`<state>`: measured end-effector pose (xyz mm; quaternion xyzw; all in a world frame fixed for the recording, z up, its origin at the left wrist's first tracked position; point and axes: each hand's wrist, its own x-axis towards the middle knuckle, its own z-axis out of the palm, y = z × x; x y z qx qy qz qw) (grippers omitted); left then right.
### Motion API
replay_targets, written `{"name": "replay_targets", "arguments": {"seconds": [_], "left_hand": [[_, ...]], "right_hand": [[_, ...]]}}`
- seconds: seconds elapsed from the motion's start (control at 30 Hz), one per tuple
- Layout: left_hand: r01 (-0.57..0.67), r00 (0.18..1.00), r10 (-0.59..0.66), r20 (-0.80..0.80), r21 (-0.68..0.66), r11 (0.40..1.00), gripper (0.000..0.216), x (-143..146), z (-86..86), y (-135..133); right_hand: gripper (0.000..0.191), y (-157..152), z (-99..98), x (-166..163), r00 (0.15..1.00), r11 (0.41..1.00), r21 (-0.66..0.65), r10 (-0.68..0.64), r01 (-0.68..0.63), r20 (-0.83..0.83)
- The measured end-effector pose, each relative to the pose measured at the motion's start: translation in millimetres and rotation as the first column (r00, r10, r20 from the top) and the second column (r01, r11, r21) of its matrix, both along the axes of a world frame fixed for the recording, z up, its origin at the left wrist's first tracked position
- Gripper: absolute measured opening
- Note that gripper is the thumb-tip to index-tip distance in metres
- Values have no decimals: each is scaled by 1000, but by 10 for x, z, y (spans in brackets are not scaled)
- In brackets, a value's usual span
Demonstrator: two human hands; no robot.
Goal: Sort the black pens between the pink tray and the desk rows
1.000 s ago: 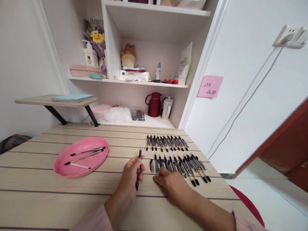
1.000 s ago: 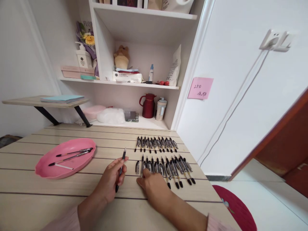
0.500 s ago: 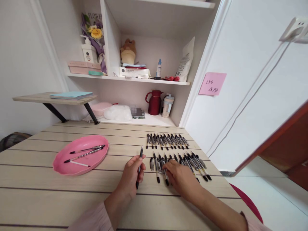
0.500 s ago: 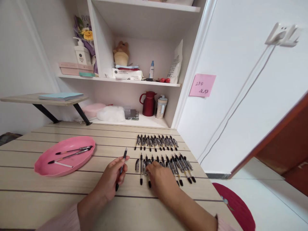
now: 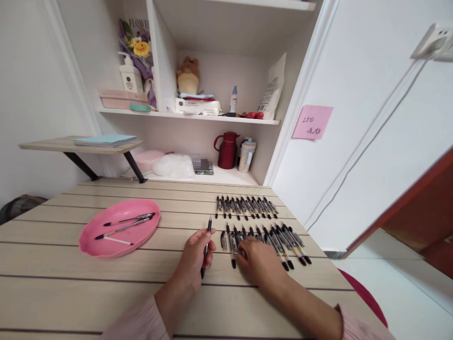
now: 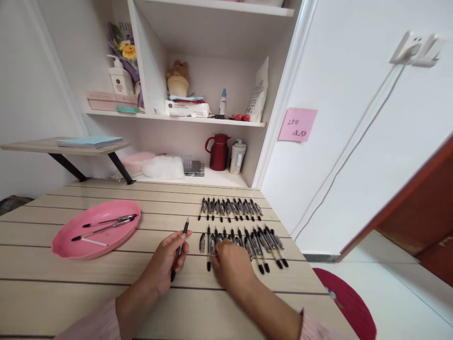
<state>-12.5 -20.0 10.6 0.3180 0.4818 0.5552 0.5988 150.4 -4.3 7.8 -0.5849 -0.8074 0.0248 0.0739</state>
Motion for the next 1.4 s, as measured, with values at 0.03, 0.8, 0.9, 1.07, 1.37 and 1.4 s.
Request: {"name": "replay_targets", "arguments": {"seconds": [0.03, 0.8, 0.9, 1.07, 1.37, 1.4], "left_hand": [[0, 1000, 0, 0, 0, 1000, 27, 0, 2, -1], [139, 989, -139, -42, -16, 990, 27, 13, -1, -30], [197, 977, -197, -85, -6, 980, 26, 39, 7, -51], [253, 957, -247, -152, 25, 967, 17, 57, -6, -57], [232, 947, -205, -248, 86, 969, 22, 50, -60, -50], [228, 947, -200, -253, 85, 970, 24, 48, -53, -55]], "right_hand": [[18, 3, -14, -12, 1000, 1000, 1, -4, 4, 8], [20, -9, -3, 32, 989, 999, 36, 6, 0, -149], [22, 44, 75, 30, 892, 999, -46, -24, 3, -452], [33, 130, 177, -163, 350, 922, -329, -245, -205, -904], [33, 236, 48, -373, 49, 940, -285, -281, -188, -958], [31, 236, 47, -365, 35, 938, -283, -282, -201, -959]]}}
